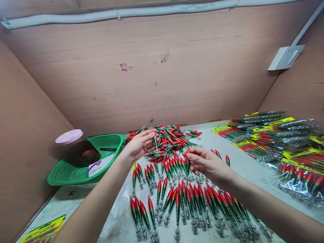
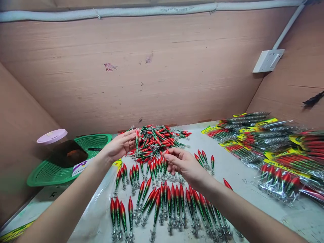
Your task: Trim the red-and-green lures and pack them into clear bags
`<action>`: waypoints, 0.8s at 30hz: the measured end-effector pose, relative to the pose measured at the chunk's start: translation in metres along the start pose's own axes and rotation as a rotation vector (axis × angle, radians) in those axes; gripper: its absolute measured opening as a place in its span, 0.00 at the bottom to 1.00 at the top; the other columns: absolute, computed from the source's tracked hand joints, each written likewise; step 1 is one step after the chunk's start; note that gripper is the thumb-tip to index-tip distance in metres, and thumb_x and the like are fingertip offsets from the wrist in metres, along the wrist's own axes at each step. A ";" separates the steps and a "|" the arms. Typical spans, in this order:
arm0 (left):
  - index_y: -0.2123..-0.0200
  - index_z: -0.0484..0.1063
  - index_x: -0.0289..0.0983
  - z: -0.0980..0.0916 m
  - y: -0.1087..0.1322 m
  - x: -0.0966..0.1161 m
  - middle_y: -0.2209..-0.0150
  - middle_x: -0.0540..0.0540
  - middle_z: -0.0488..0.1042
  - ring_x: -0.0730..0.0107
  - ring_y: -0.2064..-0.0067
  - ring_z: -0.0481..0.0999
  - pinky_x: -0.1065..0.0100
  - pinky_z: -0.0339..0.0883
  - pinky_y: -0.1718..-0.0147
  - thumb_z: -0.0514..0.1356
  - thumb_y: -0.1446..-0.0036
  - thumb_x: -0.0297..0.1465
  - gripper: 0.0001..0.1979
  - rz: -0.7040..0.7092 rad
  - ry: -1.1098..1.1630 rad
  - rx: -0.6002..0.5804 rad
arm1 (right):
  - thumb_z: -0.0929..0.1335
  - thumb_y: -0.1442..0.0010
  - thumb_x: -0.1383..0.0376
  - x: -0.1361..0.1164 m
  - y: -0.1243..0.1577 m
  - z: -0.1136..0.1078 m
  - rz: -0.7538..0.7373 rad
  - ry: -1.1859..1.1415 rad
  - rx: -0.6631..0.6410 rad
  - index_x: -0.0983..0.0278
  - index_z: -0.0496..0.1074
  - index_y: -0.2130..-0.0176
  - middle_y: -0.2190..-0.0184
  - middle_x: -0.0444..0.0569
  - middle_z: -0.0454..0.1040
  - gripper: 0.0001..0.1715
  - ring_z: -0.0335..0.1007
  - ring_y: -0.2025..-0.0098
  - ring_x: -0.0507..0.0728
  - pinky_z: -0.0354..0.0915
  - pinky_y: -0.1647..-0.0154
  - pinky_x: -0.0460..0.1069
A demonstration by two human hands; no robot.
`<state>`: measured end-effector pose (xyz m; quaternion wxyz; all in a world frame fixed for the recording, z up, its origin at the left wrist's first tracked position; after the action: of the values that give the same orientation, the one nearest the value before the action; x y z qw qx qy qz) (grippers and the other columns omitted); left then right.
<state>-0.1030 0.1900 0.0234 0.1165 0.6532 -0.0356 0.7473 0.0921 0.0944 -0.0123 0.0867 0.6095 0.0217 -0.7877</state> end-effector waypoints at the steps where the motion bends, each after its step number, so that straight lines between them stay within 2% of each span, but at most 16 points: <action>1: 0.58 0.74 0.34 0.010 0.013 -0.004 0.66 0.44 0.78 0.74 0.68 0.77 0.73 0.71 0.68 0.66 0.50 0.28 0.15 -0.014 0.029 -0.037 | 0.76 0.54 0.54 -0.003 0.002 0.004 0.000 -0.027 -0.007 0.64 0.70 0.66 0.74 0.41 0.69 0.22 0.64 0.77 0.46 0.58 0.77 0.43; 5: 0.58 0.75 0.35 0.046 0.059 -0.019 0.64 0.44 0.78 0.74 0.66 0.77 0.74 0.70 0.67 0.68 0.52 0.30 0.16 -0.065 0.129 -0.223 | 0.76 0.54 0.56 -0.012 0.015 0.014 -0.002 -0.134 -0.042 0.62 0.72 0.63 0.70 0.42 0.70 0.20 0.65 0.75 0.46 0.60 0.76 0.43; 9: 0.60 0.76 0.37 0.065 0.087 -0.025 0.64 0.47 0.78 0.78 0.67 0.75 0.77 0.68 0.68 0.68 0.52 0.29 0.13 -0.077 0.150 -0.318 | 0.74 0.48 0.61 -0.015 0.029 0.025 0.021 -0.235 -0.138 0.63 0.74 0.63 0.73 0.42 0.69 0.13 0.65 0.76 0.45 0.58 0.77 0.43; 15: 0.60 0.76 0.39 0.073 0.102 -0.023 0.62 0.47 0.78 0.77 0.65 0.75 0.76 0.68 0.67 0.67 0.50 0.29 0.12 -0.051 0.163 -0.352 | 0.73 0.46 0.63 -0.014 0.042 0.029 0.043 -0.256 -0.174 0.64 0.75 0.59 0.72 0.43 0.70 0.13 0.65 0.74 0.46 0.61 0.73 0.44; 19: 0.61 0.75 0.38 0.071 0.105 -0.024 0.63 0.47 0.76 0.76 0.64 0.75 0.74 0.69 0.66 0.67 0.51 0.30 0.12 -0.057 0.151 -0.326 | 0.73 0.46 0.64 -0.014 0.045 0.031 0.043 -0.281 -0.182 0.64 0.76 0.58 0.73 0.43 0.70 0.14 0.65 0.74 0.46 0.63 0.72 0.43; 24: 0.64 0.73 0.36 0.072 0.111 -0.026 0.66 0.49 0.74 0.79 0.68 0.72 0.77 0.66 0.71 0.69 0.54 0.30 0.13 -0.083 0.156 -0.280 | 0.72 0.45 0.64 -0.014 0.049 0.037 0.051 -0.307 -0.238 0.62 0.76 0.56 0.70 0.44 0.71 0.15 0.65 0.74 0.45 0.63 0.73 0.42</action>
<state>-0.0550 0.0647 0.0194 0.2394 0.5714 -0.1033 0.7782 0.0683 0.0426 0.0140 0.1802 0.4680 0.0856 -0.8609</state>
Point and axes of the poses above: each hand's wrist, its own y-axis away from the middle knuckle, its own z-axis out of the palm, x = y × z, the point moved 8 cm from there along -y, towards the middle knuckle
